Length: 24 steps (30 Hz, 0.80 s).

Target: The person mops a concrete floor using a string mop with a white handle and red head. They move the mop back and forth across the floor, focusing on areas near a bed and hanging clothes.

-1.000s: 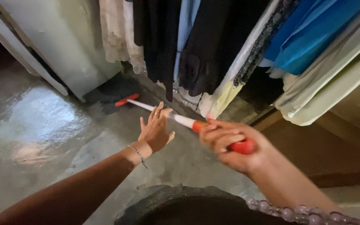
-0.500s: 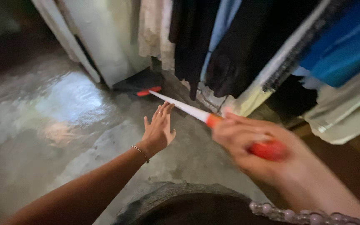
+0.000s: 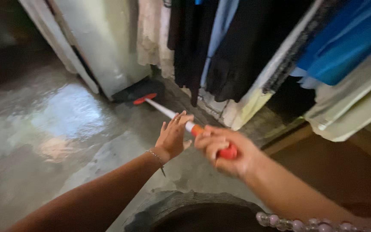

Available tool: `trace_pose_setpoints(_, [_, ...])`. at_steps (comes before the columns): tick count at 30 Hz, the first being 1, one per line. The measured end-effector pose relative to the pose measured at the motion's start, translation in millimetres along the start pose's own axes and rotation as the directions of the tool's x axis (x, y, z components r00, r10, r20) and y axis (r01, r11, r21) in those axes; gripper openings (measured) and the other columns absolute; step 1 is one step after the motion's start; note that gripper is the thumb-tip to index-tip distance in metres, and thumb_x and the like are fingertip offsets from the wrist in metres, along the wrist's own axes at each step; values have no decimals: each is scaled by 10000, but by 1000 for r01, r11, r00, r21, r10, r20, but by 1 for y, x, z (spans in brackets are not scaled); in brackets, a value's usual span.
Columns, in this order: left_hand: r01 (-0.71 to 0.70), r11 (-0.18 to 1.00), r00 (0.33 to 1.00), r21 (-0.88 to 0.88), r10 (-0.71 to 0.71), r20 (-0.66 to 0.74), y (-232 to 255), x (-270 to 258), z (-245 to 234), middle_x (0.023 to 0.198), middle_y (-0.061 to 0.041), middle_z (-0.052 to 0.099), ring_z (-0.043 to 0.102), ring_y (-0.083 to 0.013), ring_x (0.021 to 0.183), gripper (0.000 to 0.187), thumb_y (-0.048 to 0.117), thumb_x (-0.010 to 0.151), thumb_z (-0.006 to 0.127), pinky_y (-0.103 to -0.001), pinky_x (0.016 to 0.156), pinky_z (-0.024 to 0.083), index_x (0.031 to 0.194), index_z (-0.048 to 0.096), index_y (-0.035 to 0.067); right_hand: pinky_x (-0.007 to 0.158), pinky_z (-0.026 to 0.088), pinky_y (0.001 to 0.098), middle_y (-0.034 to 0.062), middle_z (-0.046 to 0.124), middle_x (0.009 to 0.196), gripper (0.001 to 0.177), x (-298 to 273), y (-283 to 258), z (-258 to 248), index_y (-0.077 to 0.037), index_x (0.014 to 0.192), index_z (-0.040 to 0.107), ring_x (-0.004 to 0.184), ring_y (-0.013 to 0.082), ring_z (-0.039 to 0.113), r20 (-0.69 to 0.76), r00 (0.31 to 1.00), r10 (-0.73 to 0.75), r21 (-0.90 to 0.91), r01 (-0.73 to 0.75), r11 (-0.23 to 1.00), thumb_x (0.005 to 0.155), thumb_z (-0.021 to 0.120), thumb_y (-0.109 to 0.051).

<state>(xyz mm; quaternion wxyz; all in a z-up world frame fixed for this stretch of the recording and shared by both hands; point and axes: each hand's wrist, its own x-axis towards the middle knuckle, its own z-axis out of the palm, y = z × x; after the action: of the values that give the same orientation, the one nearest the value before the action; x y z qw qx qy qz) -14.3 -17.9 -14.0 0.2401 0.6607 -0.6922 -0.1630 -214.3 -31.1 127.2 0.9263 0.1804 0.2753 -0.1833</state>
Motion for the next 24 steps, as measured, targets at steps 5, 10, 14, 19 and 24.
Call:
trace_pose_setpoints(5, [-305,941,937,-144,324,131,16,32,24,894,-105,704,678,-344,932,277,364,855,826,-473,813,519,843,646,155,355,395,191,11,451,671,275,-79,32,4,-55,918,449,433,70,432,18,991,133,102,-134,986,1070,455,-285])
trace_pose_setpoints(10, [-390,904,919,-175,372,-127,26,13,26,725,-124,683,672,-387,760,216,250,697,806,-497,698,504,708,632,123,336,385,187,12,448,596,359,-88,26,9,-58,857,453,390,66,424,-192,961,201,29,-199,980,1040,434,-367])
trace_pose_setpoints(14, [-215,934,970,-284,172,-170,6,-26,-3,744,-141,690,681,-378,766,179,201,674,761,-463,668,529,691,624,88,402,374,214,0,417,528,398,-59,37,22,-93,848,467,401,92,394,-272,856,440,-11,-460,888,1068,435,-423])
trace_pose_setpoints(19, [122,962,989,-245,-138,-51,7,-54,-35,767,-168,710,692,-392,794,98,174,699,732,-468,740,554,718,680,93,398,360,207,-13,407,504,401,-43,33,47,-100,854,479,398,97,368,-354,750,559,-31,-607,794,1063,449,-440])
trace_pose_setpoints(24, [236,950,946,-203,-272,-175,-2,-105,-62,785,-184,712,696,-403,815,119,191,716,744,-480,750,554,728,705,79,387,358,210,-48,410,502,398,-12,55,63,-98,861,476,392,60,382,-452,636,625,-31,-712,702,1075,444,-432])
